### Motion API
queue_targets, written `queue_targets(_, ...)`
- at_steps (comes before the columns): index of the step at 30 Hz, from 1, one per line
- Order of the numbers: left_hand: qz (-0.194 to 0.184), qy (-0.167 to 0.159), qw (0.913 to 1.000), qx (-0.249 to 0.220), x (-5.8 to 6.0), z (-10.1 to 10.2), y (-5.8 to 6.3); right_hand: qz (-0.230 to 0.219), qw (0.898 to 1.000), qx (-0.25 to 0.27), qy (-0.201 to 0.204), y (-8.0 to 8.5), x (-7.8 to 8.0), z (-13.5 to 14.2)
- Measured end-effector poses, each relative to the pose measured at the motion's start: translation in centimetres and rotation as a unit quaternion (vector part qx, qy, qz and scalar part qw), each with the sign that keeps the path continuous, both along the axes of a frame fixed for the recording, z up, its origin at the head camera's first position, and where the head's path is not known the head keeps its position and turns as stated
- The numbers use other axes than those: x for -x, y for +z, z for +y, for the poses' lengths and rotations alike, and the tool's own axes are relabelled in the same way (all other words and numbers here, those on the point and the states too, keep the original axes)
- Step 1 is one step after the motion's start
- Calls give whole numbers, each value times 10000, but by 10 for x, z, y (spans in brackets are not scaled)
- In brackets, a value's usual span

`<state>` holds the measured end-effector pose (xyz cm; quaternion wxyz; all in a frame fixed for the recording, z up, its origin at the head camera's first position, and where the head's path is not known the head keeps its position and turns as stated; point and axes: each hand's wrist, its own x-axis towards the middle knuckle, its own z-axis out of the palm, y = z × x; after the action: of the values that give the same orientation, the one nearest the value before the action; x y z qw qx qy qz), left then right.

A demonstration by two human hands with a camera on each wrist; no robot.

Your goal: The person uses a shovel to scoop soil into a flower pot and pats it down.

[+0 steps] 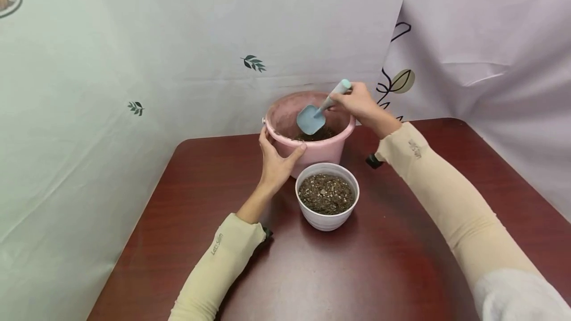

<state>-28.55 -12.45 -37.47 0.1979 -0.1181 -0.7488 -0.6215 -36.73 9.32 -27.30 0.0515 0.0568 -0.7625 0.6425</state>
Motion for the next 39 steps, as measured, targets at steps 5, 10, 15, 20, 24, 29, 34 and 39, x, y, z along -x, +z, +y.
queue_targets(5,100,-72,9999,42,0,-2,-1,473,9904,-1223,437,-4,12,-18)
queue_targets(10,124,-78,9999,49,-1,-2,0,655,9504,-2969,651,-6,17,-28)
queue_targets(15,133,-65,9998,137,0,0,-1,886,9079,-4025,772,-6,18,-30)
queue_targets(20,88,-73,9998,175,-1,-1,0,1035,8989,-4175,832,-6,20,-29)
queue_targets(24,-174,13,9992,359,-3,-4,2,1117,8868,-4375,985,-7,21,-31)
queue_targets(29,-503,150,9967,619,-6,-6,3,1105,8766,-4496,1316,-7,21,-36)
queue_targets(34,-435,129,9963,733,-4,-7,2,993,8878,-4272,1392,-6,19,-34)
queue_targets(39,-479,111,9956,793,-4,-6,4,842,8983,-4053,1473,-7,20,-29)
